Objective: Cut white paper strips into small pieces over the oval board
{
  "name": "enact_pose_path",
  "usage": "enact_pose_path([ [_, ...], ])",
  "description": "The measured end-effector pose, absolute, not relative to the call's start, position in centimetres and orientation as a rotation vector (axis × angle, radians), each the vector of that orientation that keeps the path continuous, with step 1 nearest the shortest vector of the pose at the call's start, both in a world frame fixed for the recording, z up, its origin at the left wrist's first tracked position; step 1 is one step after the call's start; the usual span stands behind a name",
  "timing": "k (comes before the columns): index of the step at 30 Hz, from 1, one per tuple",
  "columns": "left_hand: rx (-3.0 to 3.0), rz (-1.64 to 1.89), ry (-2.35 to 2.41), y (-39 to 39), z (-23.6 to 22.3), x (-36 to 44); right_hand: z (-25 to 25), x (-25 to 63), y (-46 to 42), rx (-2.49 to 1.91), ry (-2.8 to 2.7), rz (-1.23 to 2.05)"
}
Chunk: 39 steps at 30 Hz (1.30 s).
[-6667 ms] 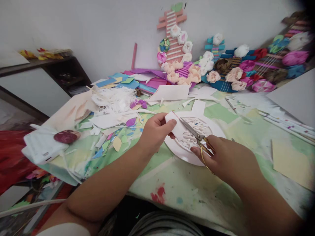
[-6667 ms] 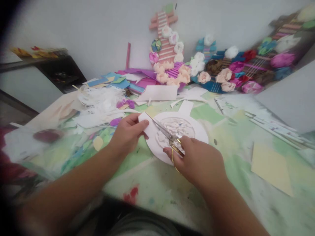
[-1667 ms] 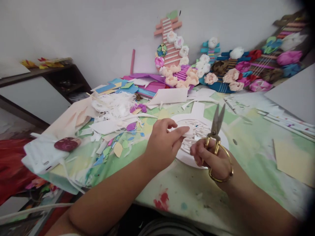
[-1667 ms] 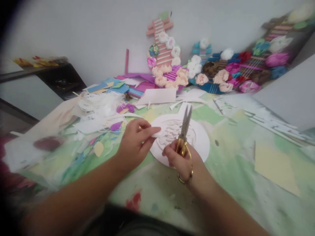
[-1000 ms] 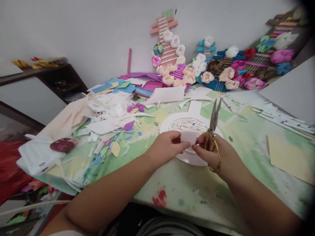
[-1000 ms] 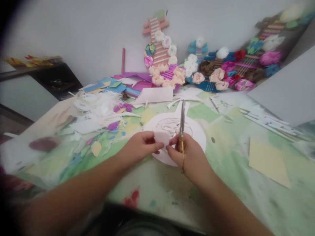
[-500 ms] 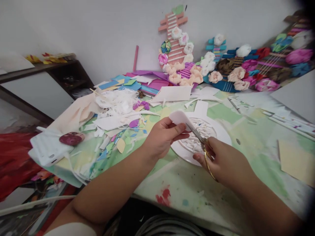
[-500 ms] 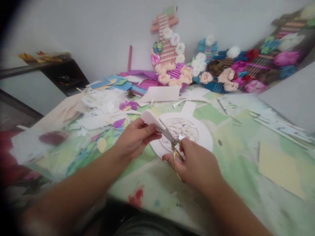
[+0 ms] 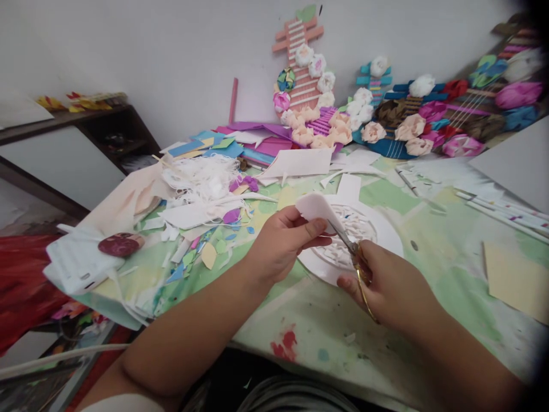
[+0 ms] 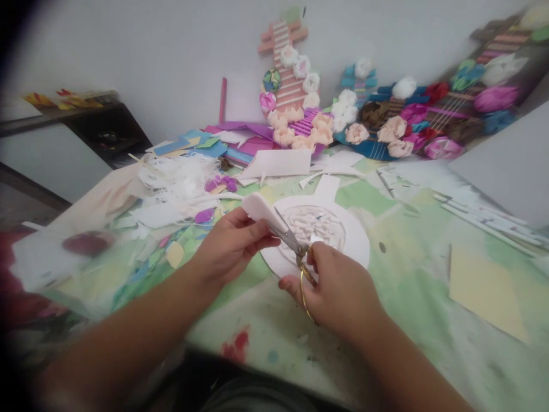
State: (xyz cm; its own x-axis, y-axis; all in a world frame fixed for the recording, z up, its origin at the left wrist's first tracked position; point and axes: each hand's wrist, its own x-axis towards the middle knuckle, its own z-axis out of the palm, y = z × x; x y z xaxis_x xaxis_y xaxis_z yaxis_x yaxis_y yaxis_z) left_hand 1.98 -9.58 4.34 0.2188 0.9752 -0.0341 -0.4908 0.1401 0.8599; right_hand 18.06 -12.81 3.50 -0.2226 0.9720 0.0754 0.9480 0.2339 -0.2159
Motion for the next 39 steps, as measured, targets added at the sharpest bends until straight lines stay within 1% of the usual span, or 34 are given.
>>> enact_pose_path([
  [14, 0.913, 1.227, 0.756, -9.8, 4.6, 1.8, 3.2, 18.3, -12.9, -1.692, -2.335, 0.266],
  [22, 0.965, 1.233, 0.778, -9.8, 4.5, 1.8, 3.1, 17.7, -13.1, -1.75, -2.332, 0.265],
  [24, 1.004, 1.225, 0.77, -9.9, 4.5, 1.9, 3.0, 17.5, -13.3, -1.777, -2.345, 0.233],
  [28, 1.089, 1.223, 0.798, -10.1, 4.6, 1.9, 3.1, 17.2, -13.5, -1.884, -2.376, 0.061],
  [31, 1.11, 1.225, 0.83, -10.1, 4.6, 1.9, 3.2, 17.2, -13.5, -1.912, -2.397, 0.022],
  [39, 1.114, 1.218, 0.818, -9.9, 4.5, 1.6, 3.4, 17.5, -13.1, -1.8, -2.436, 0.188],
])
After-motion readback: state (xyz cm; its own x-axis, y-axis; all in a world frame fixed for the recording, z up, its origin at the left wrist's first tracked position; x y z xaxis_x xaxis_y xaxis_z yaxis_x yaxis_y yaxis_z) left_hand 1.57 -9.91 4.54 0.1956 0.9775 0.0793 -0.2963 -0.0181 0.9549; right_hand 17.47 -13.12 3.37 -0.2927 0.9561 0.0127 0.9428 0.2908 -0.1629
